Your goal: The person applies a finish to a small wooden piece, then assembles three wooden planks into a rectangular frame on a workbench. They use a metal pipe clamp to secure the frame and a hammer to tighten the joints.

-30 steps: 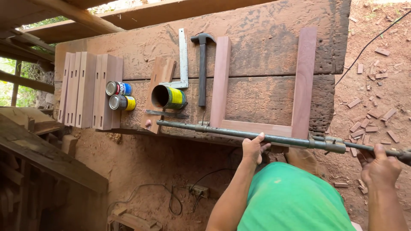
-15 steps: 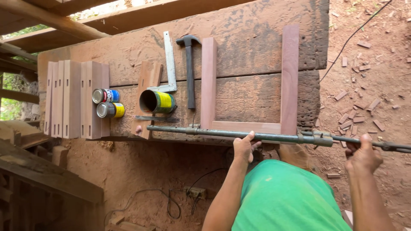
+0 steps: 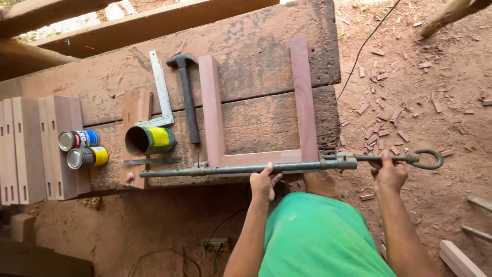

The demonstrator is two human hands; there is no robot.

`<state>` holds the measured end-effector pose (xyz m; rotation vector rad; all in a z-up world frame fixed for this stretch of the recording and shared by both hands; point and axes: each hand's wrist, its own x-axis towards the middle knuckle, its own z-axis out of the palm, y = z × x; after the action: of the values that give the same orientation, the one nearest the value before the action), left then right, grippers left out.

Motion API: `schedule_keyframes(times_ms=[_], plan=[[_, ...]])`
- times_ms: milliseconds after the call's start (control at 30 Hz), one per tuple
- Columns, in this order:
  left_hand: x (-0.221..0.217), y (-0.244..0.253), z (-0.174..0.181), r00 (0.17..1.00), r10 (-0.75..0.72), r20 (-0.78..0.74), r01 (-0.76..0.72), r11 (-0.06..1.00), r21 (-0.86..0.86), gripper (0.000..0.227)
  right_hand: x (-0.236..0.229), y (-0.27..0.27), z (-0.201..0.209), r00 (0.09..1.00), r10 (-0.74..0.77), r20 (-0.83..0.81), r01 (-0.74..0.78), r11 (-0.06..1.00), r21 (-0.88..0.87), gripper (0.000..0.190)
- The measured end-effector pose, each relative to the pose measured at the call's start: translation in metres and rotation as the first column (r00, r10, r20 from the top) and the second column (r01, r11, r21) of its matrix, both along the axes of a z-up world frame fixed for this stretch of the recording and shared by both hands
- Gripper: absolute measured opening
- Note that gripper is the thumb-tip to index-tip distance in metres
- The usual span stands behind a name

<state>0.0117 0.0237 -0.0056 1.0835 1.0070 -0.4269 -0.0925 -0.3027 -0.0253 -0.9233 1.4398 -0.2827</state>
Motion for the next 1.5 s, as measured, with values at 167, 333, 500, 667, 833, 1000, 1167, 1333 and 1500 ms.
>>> schedule_keyframes(times_ms=[167, 333, 500, 667, 833, 1000, 1167, 1333, 1500], plan=[[0.001, 0.000, 0.000, 1.000, -0.003, -0.008, 0.002, 1.000, -0.004, 0.024, -0.004, -0.006, 0.012, 0.977, 0.063, 0.205, -0.080, 0.994, 0.073, 0.019], [0.000, 0.001, -0.004, 1.000, 0.022, -0.021, -0.022, 1.000, 0.002, 0.027, -0.009, -0.001, 0.012, 0.934, 0.030, 0.356, -0.072, 0.992, 0.105, 0.013], [0.009, -0.004, 0.003, 0.999, 0.027, -0.019, -0.027, 1.000, 0.002, 0.031, -0.001, 0.001, 0.013, 0.963, 0.037, 0.267, -0.041, 0.999, 0.010, 0.007], [0.007, -0.001, -0.002, 1.000, 0.013, 0.009, -0.012, 0.999, -0.030, 0.025, 0.001, 0.000, 0.009, 0.981, 0.014, 0.194, -0.012, 1.000, -0.010, 0.004], [0.004, 0.002, -0.004, 1.000, -0.015, 0.025, 0.016, 0.999, -0.037, 0.021, 0.008, 0.002, 0.013, 0.998, -0.070, 0.007, 0.070, 0.997, -0.030, 0.007], [0.010, -0.007, -0.010, 0.996, 0.074, -0.057, -0.068, 0.993, 0.101, 0.046, -0.031, -0.007, -0.048, 0.982, -0.096, 0.163, 0.075, 0.989, 0.128, 0.019], [0.008, -0.007, -0.019, 0.993, 0.105, -0.044, -0.100, 0.990, 0.104, 0.048, -0.047, -0.007, -0.052, 0.977, 0.037, 0.211, -0.057, 0.995, 0.088, 0.013], [0.005, -0.009, -0.022, 0.987, 0.153, -0.041, -0.147, 0.983, 0.113, 0.049, -0.027, -0.015, -0.032, 0.936, 0.068, 0.346, -0.125, 0.981, 0.146, 0.017], [0.003, -0.007, -0.027, 0.990, 0.138, -0.019, -0.135, 0.985, 0.103, 0.047, -0.029, -0.017, -0.062, 0.971, 0.053, 0.233, -0.066, 0.997, 0.047, 0.013]])
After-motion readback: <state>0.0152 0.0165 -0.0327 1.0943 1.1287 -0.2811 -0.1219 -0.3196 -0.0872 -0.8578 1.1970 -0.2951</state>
